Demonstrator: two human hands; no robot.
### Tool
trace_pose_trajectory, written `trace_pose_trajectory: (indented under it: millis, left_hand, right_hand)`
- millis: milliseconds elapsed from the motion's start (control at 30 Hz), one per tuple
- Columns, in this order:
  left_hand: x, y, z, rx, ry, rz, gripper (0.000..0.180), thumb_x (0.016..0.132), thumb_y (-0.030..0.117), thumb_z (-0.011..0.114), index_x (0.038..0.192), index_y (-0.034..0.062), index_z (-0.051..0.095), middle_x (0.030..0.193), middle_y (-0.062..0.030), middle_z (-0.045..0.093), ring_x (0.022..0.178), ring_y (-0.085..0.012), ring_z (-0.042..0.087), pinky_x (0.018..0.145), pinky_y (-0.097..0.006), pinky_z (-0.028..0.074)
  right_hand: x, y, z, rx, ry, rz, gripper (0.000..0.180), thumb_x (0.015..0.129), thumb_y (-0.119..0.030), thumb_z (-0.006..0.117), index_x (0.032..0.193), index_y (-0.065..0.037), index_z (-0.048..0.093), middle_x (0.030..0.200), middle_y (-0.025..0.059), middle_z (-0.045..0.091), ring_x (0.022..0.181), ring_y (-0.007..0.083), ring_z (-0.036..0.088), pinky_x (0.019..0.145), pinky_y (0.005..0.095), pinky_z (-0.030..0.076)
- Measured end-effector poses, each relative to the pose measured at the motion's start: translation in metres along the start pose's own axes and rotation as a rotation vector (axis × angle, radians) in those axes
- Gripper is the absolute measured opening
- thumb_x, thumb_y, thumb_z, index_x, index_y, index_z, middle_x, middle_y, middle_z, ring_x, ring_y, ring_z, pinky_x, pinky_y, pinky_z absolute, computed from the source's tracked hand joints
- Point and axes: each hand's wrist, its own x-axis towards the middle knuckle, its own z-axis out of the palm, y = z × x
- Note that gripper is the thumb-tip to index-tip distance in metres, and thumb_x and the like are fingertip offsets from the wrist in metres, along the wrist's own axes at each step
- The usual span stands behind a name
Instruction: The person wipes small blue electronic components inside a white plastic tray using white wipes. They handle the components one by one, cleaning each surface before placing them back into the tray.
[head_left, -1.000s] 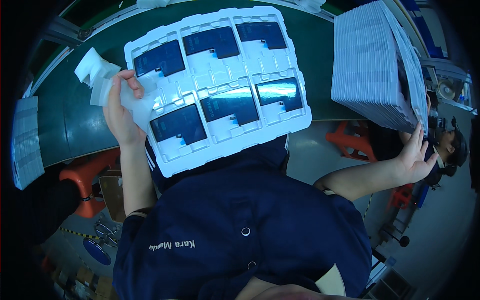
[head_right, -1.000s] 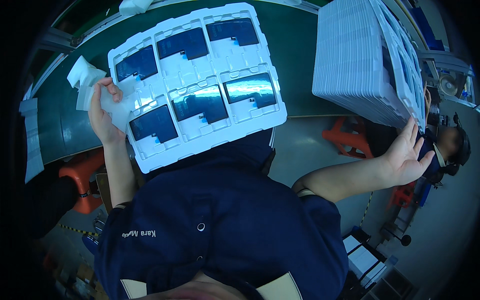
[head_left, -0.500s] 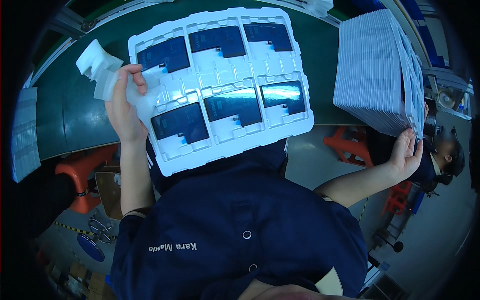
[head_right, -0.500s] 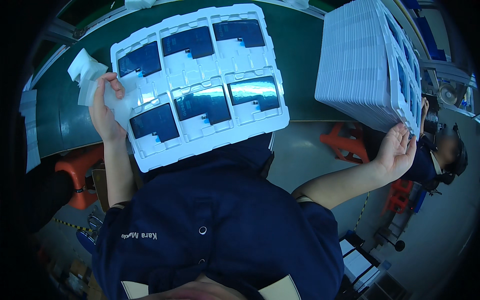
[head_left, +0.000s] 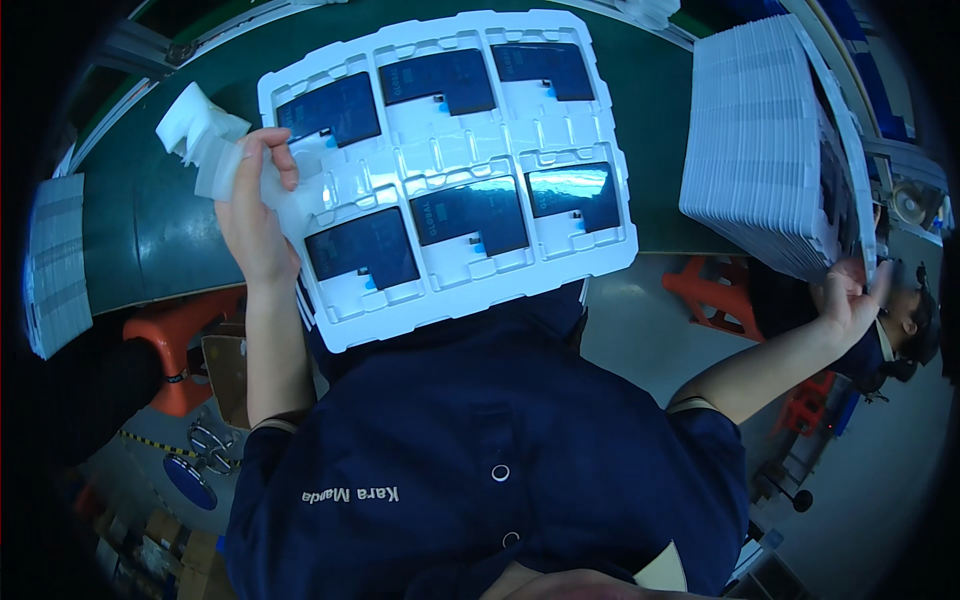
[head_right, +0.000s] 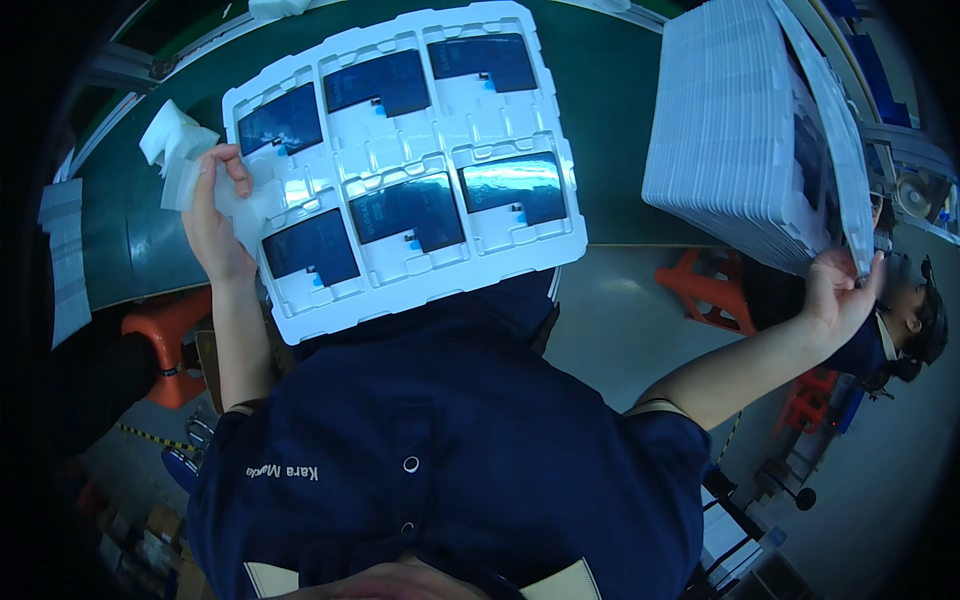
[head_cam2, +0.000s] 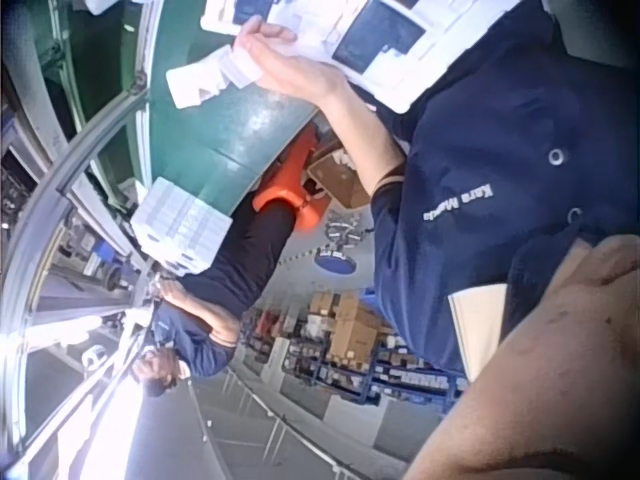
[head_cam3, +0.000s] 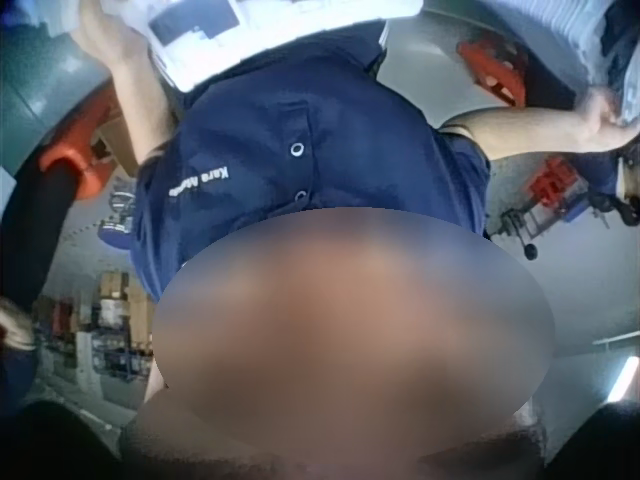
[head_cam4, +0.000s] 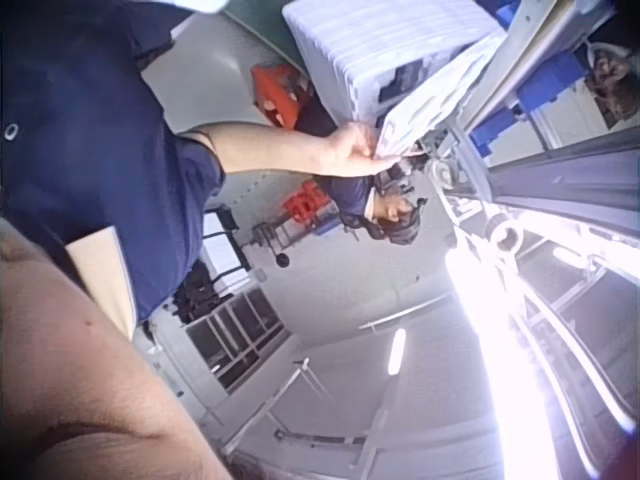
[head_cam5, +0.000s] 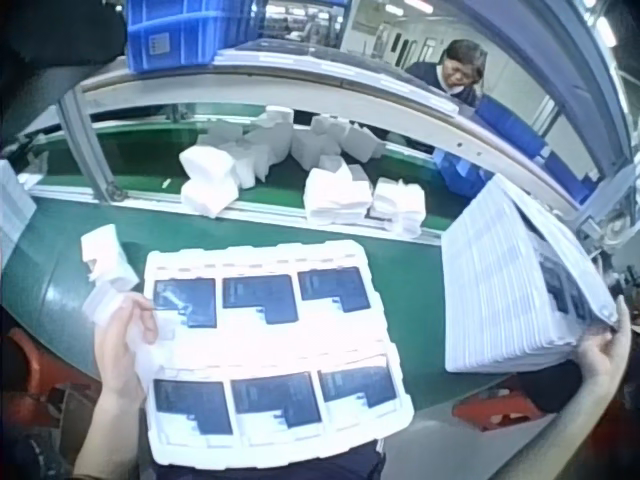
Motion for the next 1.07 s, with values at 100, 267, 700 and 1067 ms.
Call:
trace_pose_trajectory:
  millis: [100, 267, 700, 1067]
  left_hand:
    - [0.002, -0.002, -0.002, 0.001, -0.001, -0.006, 0.026, 0.096, 0.022, 0.050, 0.095, -0.0011, 0.062, 0.077, -0.0016, 0.052, 0.070, -0.0077, 0.046, 0.067, -0.023, 0.036]
    - [0.002, -0.004, -0.002, 0.008, -0.013, 0.003, 0.026, 0.097, 0.022, 0.049, 0.095, -0.0004, 0.062, 0.077, -0.0013, 0.052, 0.070, -0.0074, 0.047, 0.068, -0.023, 0.037]
    - [-0.010, 0.026, 0.001, -0.026, -0.084, -0.043, 0.039, 0.098, 0.025, 0.045, 0.114, -0.0077, 0.059, 0.087, -0.0122, 0.061, 0.073, -0.0100, 0.049, 0.069, -0.024, 0.036]
    - [-0.041, 0.039, -0.035, -0.011, 0.018, -0.279, 0.059, 0.096, 0.031, 0.054, 0.141, -0.0043, 0.039, 0.125, -0.0140, 0.058, 0.115, -0.0142, 0.054, 0.097, -0.025, 0.039]
  right_hand:
    - [0.048, -0.060, -0.032, 0.040, -0.216, 0.162, 0.011, 0.090, -0.002, 0.056, 0.098, 0.006, 0.055, 0.083, 0.0105, 0.061, 0.072, 0.0166, 0.059, 0.067, 0.0279, 0.050]
    - [0.011, -0.019, 0.002, -0.048, -0.321, 0.062, 0.003, 0.092, 0.002, 0.052, 0.095, 0.004, 0.054, 0.088, 0.0140, 0.063, 0.081, 0.0206, 0.064, 0.075, 0.0309, 0.053]
    - [-0.130, 0.161, 0.018, -0.113, -0.727, 0.251, 0.045, 0.101, -0.026, 0.035, 0.136, 0.002, 0.042, 0.126, 0.0208, 0.057, 0.108, 0.0315, 0.061, 0.095, 0.0486, 0.047]
    - [-0.218, 0.290, -0.012, -0.236, -0.704, 0.789, 0.042, 0.090, -0.008, 0.064, 0.127, -0.001, 0.047, 0.121, 0.0121, 0.057, 0.115, 0.0260, 0.056, 0.104, 0.0454, 0.042]
